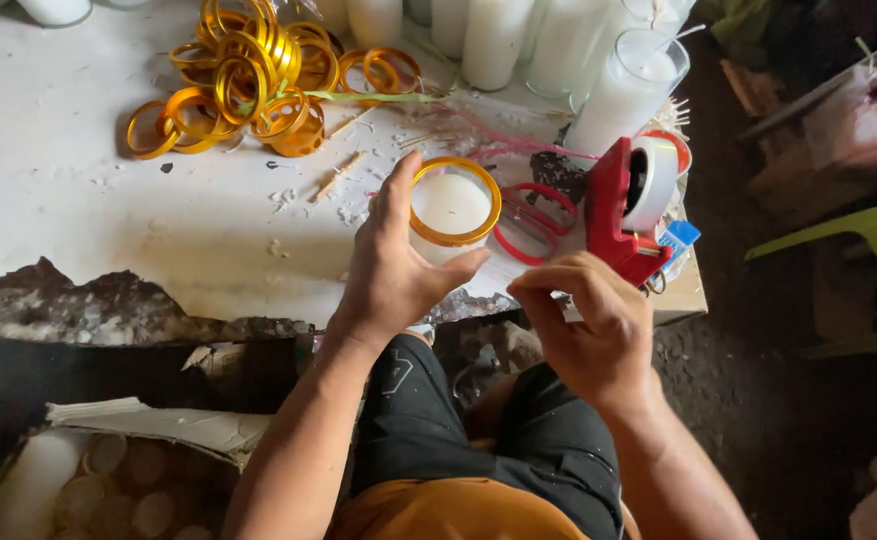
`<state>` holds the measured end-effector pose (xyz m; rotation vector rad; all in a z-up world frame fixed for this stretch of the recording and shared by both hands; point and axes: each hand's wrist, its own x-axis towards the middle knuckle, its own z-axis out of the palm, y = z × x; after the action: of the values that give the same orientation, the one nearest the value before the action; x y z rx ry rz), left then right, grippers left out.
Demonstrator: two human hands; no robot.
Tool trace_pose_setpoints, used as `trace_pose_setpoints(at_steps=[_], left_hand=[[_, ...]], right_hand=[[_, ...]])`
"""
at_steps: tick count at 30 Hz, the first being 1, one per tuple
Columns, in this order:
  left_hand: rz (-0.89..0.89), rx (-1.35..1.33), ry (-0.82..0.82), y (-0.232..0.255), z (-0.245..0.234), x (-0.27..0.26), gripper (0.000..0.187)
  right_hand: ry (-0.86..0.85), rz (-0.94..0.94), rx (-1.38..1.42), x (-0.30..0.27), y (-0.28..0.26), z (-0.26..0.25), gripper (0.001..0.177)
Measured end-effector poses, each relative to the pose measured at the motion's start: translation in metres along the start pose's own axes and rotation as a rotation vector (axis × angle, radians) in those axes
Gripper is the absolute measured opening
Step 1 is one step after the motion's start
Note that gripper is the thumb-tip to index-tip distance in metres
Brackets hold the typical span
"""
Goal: Fitting decorative gold rings onto white pillar candles and packing them into a cardboard box.
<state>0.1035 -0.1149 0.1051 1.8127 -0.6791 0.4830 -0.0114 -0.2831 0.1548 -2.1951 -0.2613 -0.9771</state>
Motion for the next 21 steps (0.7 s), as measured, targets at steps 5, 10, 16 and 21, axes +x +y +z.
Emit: trace_pose_setpoints(at_steps=[5,10,16,21], left_hand=[[0.021,-0.032,0.020,0.002,-0.001,0.000,0.102],[0.052,-0.100,-0.034,-0.001,-0.011,0.004,0.100],[0.058,-0.351,-0.306,-0.009,-0.032,0.019,0.105],[0.097,-0.437,-0.492,-0.012,-0.047,0.025,0.117]], right_hand=[[0.016,-0.128,0.139,0.022,0.042,0.000,0.017],[-0.036,-0.043,0.296,0.046,0.055,0.019,0.021],[-0.258,0.035,0.603,0.055,0.074,0.030,0.065],[-0.338,0.099,0.912,0.041,0.086,0.040,0.077]])
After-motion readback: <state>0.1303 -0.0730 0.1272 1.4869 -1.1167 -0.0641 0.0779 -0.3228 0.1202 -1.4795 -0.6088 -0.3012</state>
